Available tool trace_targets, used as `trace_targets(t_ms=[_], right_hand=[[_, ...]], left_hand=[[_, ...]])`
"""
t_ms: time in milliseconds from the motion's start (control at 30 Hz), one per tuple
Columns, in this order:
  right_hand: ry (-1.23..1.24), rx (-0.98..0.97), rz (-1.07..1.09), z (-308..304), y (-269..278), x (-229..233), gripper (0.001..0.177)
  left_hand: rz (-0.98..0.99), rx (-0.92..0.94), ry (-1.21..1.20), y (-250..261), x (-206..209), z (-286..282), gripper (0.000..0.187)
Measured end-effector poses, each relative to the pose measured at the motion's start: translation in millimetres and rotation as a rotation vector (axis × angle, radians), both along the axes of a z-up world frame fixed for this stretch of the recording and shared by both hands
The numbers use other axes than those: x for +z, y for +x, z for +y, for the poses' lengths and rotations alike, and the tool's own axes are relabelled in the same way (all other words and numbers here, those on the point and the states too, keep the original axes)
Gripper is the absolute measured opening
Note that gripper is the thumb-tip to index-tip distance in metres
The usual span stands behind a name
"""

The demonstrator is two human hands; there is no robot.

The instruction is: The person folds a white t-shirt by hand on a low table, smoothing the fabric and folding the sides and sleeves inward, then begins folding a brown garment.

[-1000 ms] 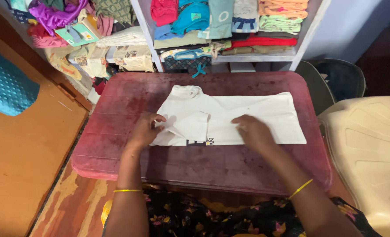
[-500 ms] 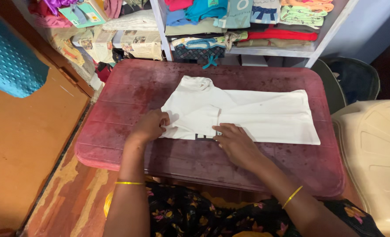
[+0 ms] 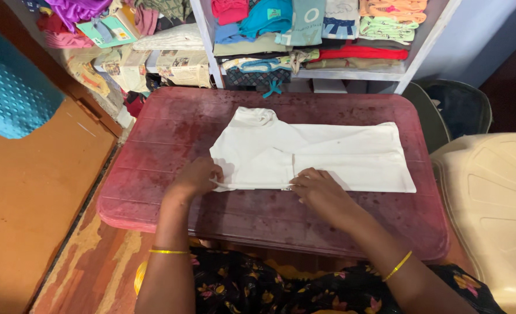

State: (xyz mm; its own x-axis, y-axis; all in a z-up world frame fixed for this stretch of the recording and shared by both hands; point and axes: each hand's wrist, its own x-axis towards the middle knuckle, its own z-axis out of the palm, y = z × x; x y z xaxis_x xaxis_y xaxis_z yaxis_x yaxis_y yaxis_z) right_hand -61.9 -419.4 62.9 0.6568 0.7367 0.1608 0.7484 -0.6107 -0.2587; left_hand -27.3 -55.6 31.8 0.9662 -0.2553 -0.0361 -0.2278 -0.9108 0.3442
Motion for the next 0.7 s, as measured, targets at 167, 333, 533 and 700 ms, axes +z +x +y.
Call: trace_targets(t_ms=[167, 333, 533, 700], right_hand=[[0.03, 0.029, -0.018, -0.3, -0.6, -3.6, 0.036], [0.053, -0.03, -0.006, -7.4, 4.2, -1.0, 0.032], [-0.094, -0.232, -0.149, -30.4, 21.8, -13.4, 0.047], [0.007, -0.347, 0.001, -32.7, 28.8, -29.4, 0.041]], left_hand=[[-0.047, 0.044, 0.075, -1.6, -4.2, -0.8, 0.018], [-0.088, 0.101, 0.146, 4.7, 8.8, -17.3, 0.027], [-0.34, -0.136, -0.125, 11.7, -17.7, -90.5, 0.034], [-0.343, -0.234, 0.074, 7.9, -37.2, -135.0, 0.068]])
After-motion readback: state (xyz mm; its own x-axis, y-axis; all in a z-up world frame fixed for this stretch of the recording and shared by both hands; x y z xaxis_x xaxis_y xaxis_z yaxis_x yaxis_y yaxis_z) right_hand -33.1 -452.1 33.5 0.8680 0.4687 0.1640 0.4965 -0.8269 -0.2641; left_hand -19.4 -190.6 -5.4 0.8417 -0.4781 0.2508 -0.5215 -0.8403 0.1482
